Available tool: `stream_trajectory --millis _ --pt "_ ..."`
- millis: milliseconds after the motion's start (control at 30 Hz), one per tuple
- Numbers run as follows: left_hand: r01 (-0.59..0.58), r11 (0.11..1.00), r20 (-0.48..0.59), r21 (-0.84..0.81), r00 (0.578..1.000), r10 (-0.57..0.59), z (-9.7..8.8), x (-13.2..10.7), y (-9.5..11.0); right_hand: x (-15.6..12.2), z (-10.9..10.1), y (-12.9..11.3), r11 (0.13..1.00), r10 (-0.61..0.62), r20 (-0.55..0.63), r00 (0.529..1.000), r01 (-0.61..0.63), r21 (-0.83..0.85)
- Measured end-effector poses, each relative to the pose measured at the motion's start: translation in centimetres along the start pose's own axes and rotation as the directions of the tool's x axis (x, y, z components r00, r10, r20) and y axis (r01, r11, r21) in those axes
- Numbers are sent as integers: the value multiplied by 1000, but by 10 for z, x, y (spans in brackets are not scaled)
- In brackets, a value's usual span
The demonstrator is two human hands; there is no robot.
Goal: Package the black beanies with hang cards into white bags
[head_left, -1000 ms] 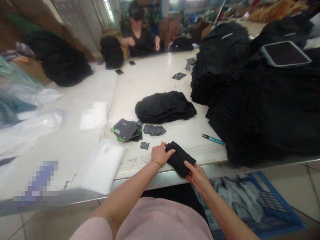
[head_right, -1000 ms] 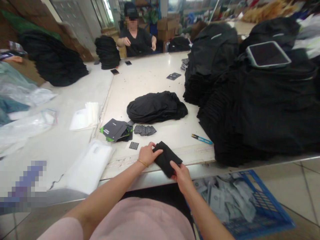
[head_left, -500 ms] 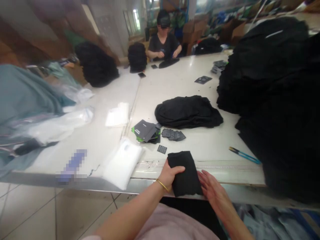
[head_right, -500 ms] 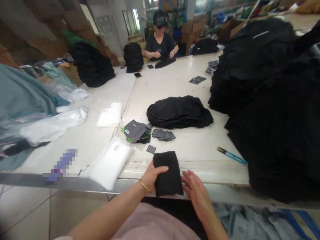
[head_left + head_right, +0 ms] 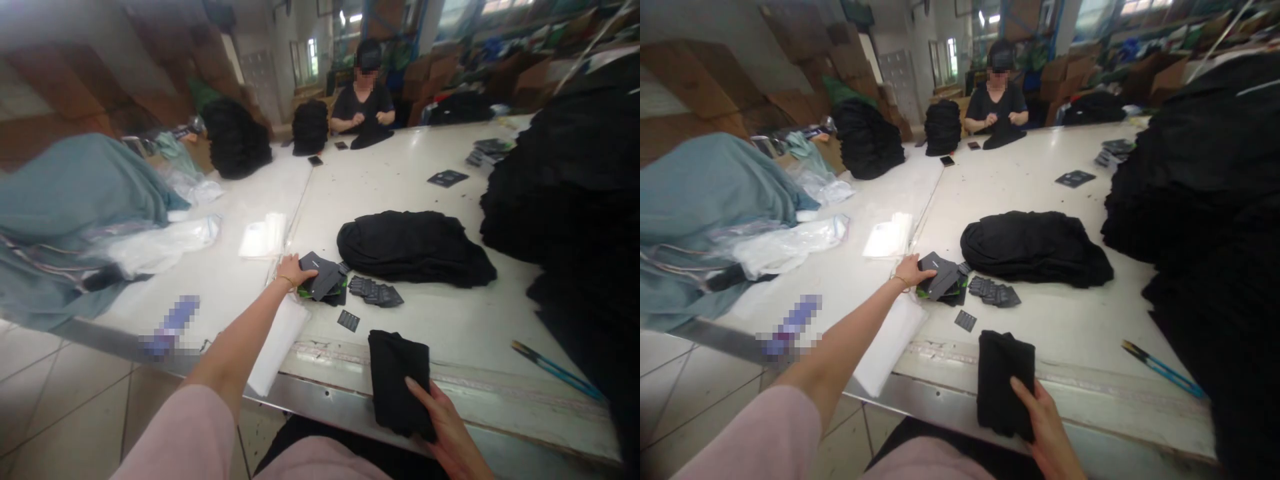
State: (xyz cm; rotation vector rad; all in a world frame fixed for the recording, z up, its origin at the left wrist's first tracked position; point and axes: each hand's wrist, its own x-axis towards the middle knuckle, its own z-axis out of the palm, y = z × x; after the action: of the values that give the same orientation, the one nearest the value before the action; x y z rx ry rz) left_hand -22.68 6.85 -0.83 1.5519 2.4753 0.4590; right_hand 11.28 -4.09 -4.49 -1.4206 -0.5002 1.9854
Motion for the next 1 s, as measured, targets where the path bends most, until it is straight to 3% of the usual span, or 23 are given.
stream_trajectory --millis 67,200,267,367,467,533,600,733,867,1000 --pt "-57 998 29 31 998 57 -8 12 -7 3 -4 2 1000 13 9 1000 -13 -4" --pt "-77 993 -134 -94 989 64 -22 -4 -1 12 -6 5 1000 -12 -13 1000 12 -15" --pt "-78 951 -55 -299 996 65 -18 -33 12 16 1 8 995 -81 -45 996 78 -60" --pt "-38 828 108 -559 987 118 11 -102 39 18 17 14 974 -201 -56 978 193 -122" --pt "107 843 250 -528 968 34 50 -172 62 13 27 22 961 -247 20 969 248 -127" --pt "107 864 294 -492 954 50 68 -196 70 8 22 24 948 -276 34 961 278 -157" --pt "-1 881 244 -473 961 132 77 -195 69 3 8 23 936 -296 -23 955 285 -204" --pt "-263 912 33 -316 957 288 86 -151 58 -2 -26 14 956 -240 -129 962 212 -203" --pt "-287 940 51 -185 952 301 94 -124 53 -3 -39 10 958 -256 -165 952 227 -178" --pt "-287 915 -31 -282 956 290 86 -141 64 -2 -30 11 937 -297 -150 943 257 -238"
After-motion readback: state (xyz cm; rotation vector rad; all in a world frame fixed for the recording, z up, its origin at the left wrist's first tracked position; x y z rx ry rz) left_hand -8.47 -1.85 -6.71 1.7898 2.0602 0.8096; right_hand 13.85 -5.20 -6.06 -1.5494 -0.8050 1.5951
